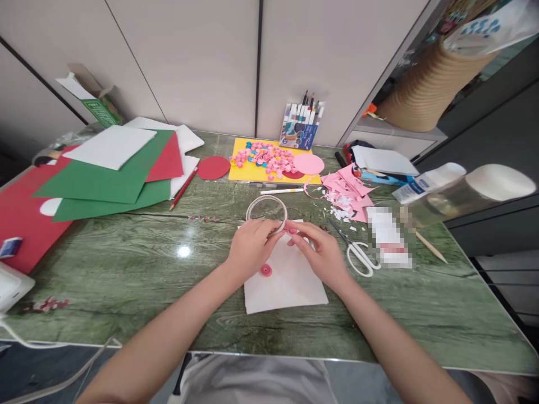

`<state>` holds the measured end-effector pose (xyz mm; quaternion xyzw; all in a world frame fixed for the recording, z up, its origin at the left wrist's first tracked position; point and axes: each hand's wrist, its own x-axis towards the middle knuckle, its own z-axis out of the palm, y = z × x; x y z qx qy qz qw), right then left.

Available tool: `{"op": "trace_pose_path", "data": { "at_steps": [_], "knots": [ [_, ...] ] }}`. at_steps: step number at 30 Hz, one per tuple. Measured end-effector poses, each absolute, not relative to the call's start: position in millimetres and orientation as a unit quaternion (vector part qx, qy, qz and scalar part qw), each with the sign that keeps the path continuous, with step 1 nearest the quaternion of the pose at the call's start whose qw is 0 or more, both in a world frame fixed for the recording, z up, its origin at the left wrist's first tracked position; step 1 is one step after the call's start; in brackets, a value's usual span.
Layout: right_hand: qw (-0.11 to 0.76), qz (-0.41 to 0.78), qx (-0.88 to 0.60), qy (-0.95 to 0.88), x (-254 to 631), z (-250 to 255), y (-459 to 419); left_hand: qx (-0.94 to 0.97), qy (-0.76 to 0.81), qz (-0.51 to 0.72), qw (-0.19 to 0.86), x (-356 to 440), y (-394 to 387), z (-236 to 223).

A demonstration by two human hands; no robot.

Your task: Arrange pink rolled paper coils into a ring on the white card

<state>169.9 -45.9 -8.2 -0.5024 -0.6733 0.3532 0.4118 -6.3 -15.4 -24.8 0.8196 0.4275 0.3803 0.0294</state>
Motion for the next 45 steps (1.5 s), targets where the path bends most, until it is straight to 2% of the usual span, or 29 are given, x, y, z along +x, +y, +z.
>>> {"op": "trace_pose_path", "data": {
  "at_steps": [9, 20, 37, 42, 45],
  "knots": [
    [0.454, 0.521, -0.447, -0.567, 172.7, -3.9, -38.4, 0.832, 0.386, 0.398, 0.022, -4.1, -15.6, -31.2],
    [0.456, 0.445, -0.469, -0.612, 176.8, -8.5, -38.0, 0.824, 0.414, 0.383, 0.048, -4.9, -14.6, -25.5],
    [0.441, 0.468, -0.455, -0.616, 175.2, -6.0, -39.6, 0.824, 0.414, 0.382, 0.056, -6.1, -13.7, -26.9],
    [0.408, 0.467, -0.447, -0.645, 178.2, -6.8, -38.8, 0.821, 0.407, 0.396, 0.060, -6.2, -14.1, -26.4],
    [0.434, 0.435, -0.474, -0.631, 177.9, -7.0, -38.4, 0.820, 0.409, 0.395, 0.060, -5.9, -14.0, -26.9]
  ]
}}
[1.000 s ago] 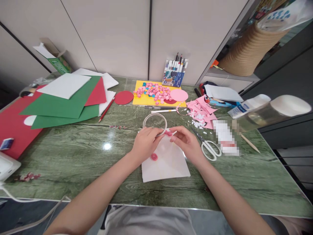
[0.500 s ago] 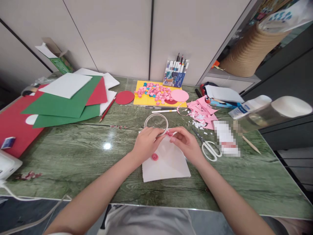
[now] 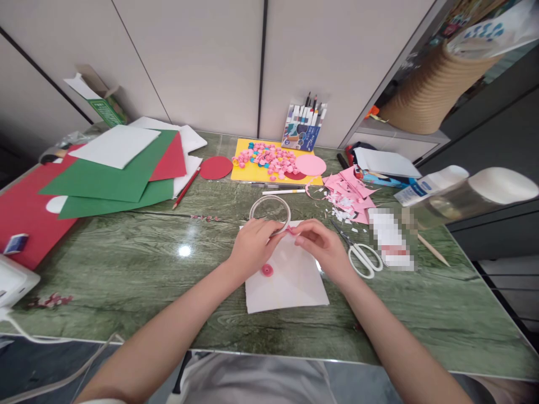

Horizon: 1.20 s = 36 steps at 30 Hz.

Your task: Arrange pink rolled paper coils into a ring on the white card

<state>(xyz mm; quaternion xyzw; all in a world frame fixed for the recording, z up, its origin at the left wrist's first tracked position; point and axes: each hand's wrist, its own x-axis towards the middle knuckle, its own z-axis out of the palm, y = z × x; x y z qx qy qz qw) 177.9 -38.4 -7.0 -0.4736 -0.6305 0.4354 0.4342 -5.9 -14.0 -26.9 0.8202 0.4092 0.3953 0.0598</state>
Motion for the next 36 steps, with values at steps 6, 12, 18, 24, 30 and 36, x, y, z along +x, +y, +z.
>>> {"op": "trace_pose_path", "data": {
  "at_steps": [6, 12, 18, 24, 30, 36],
  "knots": [
    [0.454, 0.225, -0.554, -0.661, 174.1, -4.0, -43.3, 0.833, 0.396, 0.385, 0.028, -4.2, -14.5, -30.4],
    [0.378, 0.036, -0.537, -0.753, 172.7, -10.9, -47.1, 0.846, 0.379, 0.375, -0.003, -3.0, -16.5, -33.1],
    [0.351, -0.026, -0.535, -0.768, 172.4, -11.0, -46.5, 0.865, 0.355, 0.353, -0.029, -2.5, -19.1, -28.5],
    [0.342, -0.025, -0.540, -0.769, 170.6, -8.4, -47.4, 0.874, 0.348, 0.335, -0.052, -2.9, -22.3, -26.6],
    [0.343, -0.007, -0.544, -0.766, 169.5, -6.2, -48.6, 0.874, 0.342, 0.342, -0.050, -1.7, -24.4, -23.2],
    [0.381, 0.014, -0.557, -0.737, 163.4, -4.6, -51.6, 0.860, 0.342, 0.379, -0.024, 1.6, -28.9, -23.2]
  ]
}}
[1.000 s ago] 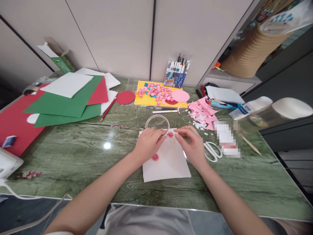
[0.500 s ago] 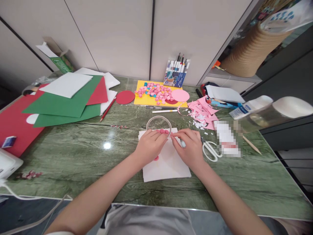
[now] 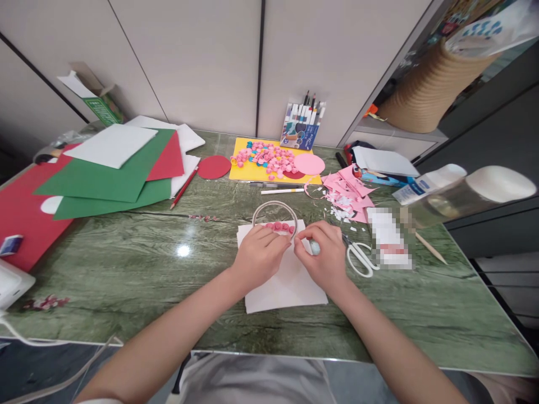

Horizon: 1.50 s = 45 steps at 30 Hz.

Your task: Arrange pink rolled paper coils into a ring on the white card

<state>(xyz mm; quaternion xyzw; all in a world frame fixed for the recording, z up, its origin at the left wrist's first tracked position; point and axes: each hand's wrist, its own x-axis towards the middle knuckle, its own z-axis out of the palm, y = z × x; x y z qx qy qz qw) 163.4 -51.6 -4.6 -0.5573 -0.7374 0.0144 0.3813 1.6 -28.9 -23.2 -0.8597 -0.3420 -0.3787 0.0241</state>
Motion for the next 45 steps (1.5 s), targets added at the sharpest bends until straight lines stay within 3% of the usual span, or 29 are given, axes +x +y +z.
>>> {"op": "trace_pose_path", "data": {
  "at_steps": [10, 28, 33, 39, 45],
  "knots": [
    [0.399, 0.008, -0.580, -0.710, 159.7, -6.6, -48.1, -0.823, -0.339, -0.456, -0.022, 4.9, -26.0, -25.9],
    [0.468, 0.094, -0.590, -0.651, 154.6, -5.5, -45.4, -0.816, -0.331, -0.474, 0.003, 9.5, -23.9, -23.5],
    [0.412, 0.153, -0.563, -0.700, 164.8, -8.5, -38.5, -0.820, -0.385, -0.421, -0.039, 3.2, -19.7, -26.1],
    [0.349, 0.043, -0.558, -0.752, 165.6, -12.5, -41.0, -0.803, -0.464, -0.357, -0.110, -1.4, -16.6, -23.8],
    [0.339, 0.056, -0.577, -0.741, 169.4, -14.4, -39.3, -0.792, -0.479, -0.355, -0.131, -2.8, -16.3, -20.7]
  ]
}}
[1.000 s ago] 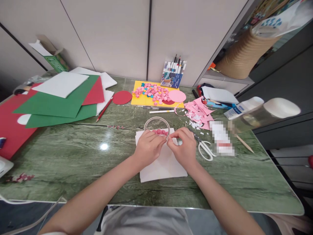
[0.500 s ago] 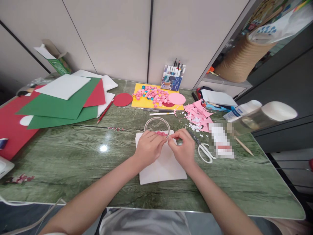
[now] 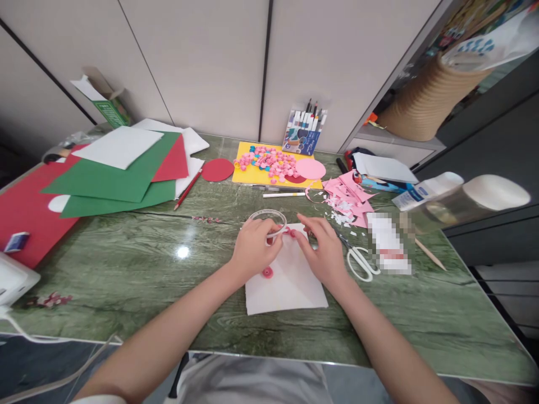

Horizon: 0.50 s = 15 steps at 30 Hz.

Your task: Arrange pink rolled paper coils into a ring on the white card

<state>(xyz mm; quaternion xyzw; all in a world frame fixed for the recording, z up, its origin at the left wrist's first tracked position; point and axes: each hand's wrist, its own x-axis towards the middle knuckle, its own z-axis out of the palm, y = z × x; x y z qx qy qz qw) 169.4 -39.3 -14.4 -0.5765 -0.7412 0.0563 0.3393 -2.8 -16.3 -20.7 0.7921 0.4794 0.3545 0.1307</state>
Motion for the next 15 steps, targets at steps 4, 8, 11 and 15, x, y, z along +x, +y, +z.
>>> {"op": "trace_pose_path", "data": {
  "at_steps": [4, 8, 11, 15],
  "knots": [
    [0.339, 0.023, -0.540, -0.770, 170.9, -15.3, -40.0, 0.806, 0.477, 0.332, 0.109, -1.4, -16.3, -20.8],
    [0.331, 0.015, -0.529, -0.781, 166.4, -17.0, -42.7, 0.825, 0.453, 0.332, 0.063, 1.2, -16.3, -22.7],
    [0.330, 0.018, -0.531, -0.780, 163.9, -18.1, -43.6, 0.831, 0.445, 0.329, 0.061, 1.8, -16.6, -23.8],
    [0.327, 0.016, -0.531, -0.781, 163.0, -18.9, -43.7, 0.831, 0.435, 0.335, 0.089, 0.7, -17.7, -23.1]
  ]
}}
